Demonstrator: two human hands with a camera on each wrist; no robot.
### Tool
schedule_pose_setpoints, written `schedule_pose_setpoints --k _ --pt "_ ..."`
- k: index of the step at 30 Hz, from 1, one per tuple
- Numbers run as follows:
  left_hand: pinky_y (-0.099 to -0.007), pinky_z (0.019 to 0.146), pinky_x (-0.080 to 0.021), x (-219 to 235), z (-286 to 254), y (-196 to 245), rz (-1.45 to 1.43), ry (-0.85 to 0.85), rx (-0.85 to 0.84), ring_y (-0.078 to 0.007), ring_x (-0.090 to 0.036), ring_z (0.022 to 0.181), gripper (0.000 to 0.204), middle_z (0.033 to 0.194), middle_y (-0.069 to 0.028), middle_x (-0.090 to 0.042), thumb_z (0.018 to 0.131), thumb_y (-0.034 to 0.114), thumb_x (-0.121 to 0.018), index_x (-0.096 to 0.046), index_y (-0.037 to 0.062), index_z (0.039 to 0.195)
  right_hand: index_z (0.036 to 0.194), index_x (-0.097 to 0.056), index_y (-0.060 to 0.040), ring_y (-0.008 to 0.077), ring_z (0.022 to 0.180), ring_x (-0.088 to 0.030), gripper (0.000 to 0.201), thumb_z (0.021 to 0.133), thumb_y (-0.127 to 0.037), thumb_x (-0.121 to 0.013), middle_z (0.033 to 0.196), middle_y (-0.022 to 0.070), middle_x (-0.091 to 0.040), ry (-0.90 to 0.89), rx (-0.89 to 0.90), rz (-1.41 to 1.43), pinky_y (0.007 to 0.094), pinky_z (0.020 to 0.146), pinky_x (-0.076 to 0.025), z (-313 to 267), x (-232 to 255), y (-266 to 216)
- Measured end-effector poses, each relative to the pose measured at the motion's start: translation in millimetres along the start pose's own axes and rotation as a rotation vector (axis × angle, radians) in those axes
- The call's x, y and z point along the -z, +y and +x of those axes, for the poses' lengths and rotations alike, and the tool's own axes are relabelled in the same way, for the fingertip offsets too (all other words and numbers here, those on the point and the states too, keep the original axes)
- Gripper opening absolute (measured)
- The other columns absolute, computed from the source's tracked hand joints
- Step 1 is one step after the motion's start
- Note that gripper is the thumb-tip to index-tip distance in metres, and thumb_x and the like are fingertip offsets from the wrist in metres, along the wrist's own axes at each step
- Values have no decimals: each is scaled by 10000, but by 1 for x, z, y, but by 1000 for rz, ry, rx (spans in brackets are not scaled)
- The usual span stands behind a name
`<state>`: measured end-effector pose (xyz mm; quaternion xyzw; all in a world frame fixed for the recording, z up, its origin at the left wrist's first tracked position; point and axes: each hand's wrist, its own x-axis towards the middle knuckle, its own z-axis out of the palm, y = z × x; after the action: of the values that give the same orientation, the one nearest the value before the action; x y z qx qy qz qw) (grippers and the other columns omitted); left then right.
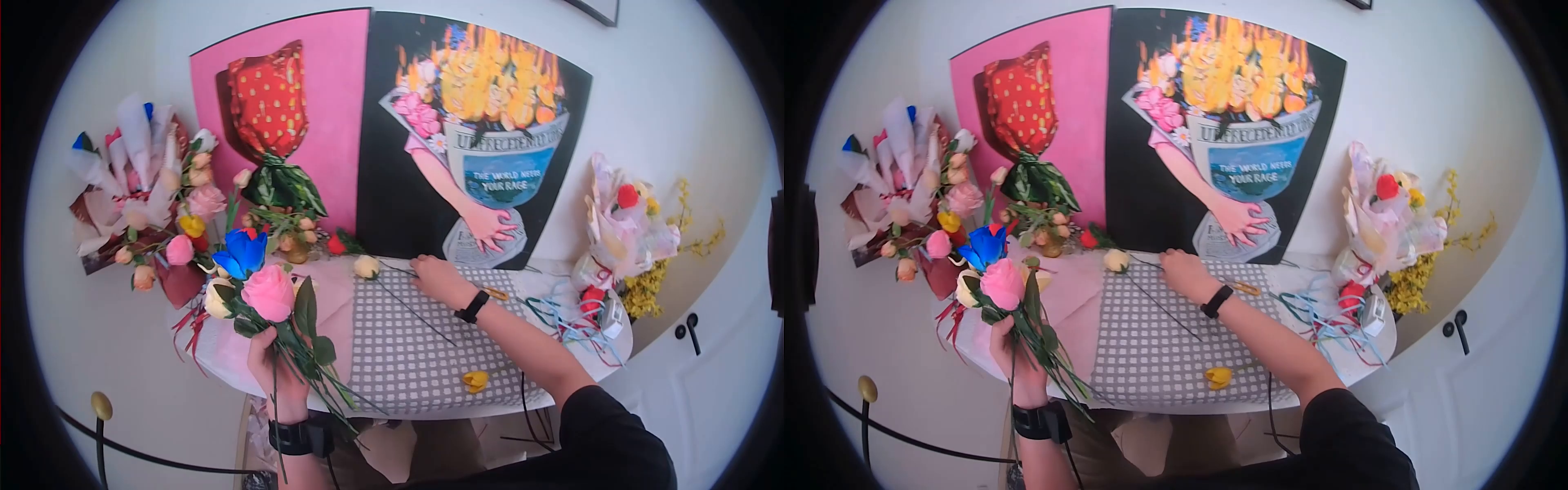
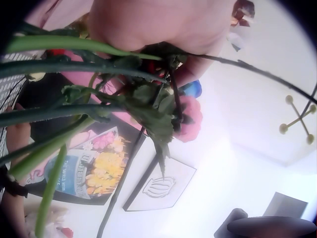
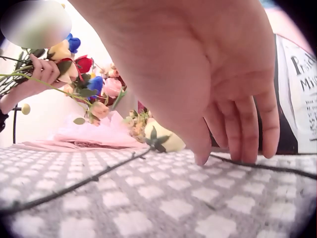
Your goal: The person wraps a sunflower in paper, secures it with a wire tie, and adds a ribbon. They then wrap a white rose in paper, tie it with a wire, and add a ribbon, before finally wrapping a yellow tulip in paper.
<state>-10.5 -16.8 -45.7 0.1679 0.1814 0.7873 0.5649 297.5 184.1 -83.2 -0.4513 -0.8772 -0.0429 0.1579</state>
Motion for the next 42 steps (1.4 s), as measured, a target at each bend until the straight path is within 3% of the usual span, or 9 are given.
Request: schedule_pose_setpoints --k 6,8,12,22,25,30,33,36,42 --pt "-369 661 -577 13 -12 19 -65 26 -85 -245 -676 746 368 939 -120 -687 880 176 -639 -571 -10 1190 981 -690 4 374 959 -702 131 900 -72 -621 993 202 -705 -16 36 240 462 837 -556 7 -6 1" --pt "-354 656 -582 11 -14 21 -54 31 -88 -234 -683 741 354 941 -115 -693 881 172 -638 -578 -7 1181 1017 -689 26 382 956 -706 172 915 -74 -591 1005 224 -717 -39 -93 464 439 833 -555 7 2 -9" --pt "-329 649 -582 5 -19 22 -54 21 -64 -215 -689 747 343 944 -107 -697 881 165 -638 -583 -2 1176 1020 -687 36 351 854 -724 185 915 -57 -567 917 237 -723 -25 -214 507 410 763 -554 11 11 -9" --pt "-336 643 -561 3 -16 9 8 83 -17 -219 -659 732 361 896 -102 -668 869 213 -633 -594 -1 1157 1048 -615 15 311 689 -655 159 939 -82 -554 758 179 -653 155 -66 492 410 659 -505 -11 63 -22" --pt "-342 653 -561 8 -16 6 -14 90 -6 -222 -661 746 366 904 -104 -668 868 220 -632 -595 -3 1156 1067 -623 12 354 741 -666 191 948 -123 -557 786 190 -661 -2 -170 452 427 704 -520 -36 62 -29" --pt "-336 658 -563 6 -18 6 -47 114 -24 -217 -664 776 367 950 -109 -676 873 212 -626 -591 -6 1166 1064 -614 18 433 917 -671 335 940 -291 -652 937 209 -694 -174 52 162 499 815 -530 -59 37 -25" --pt "-339 677 -563 5 -18 4 -35 97 -13 -222 -665 793 372 973 -112 -677 876 211 -623 -590 -6 1176 995 -625 11 426 920 -674 344 905 -312 -702 975 204 -699 -149 -116 266 491 811 -535 -48 30 -46" --pt "-452 814 -564 29 -12 -3 -67 -37 42 -284 -680 953 408 1092 -149 -684 878 153 -585 -572 2 1257 977 -627 9 423 904 -673 285 905 -261 -688 954 206 -700 -192 -101 248 477 795 -535 -38 5 -35" --pt "-454 817 -566 27 -14 3 -96 -35 46 -288 -677 928 389 1069 -159 -680 878 157 -597 -575 -16 1226 1124 -615 6 343 814 -688 291 929 -207 -648 870 190 -699 -303 -24 250 429 748 -530 -23 5 -19"
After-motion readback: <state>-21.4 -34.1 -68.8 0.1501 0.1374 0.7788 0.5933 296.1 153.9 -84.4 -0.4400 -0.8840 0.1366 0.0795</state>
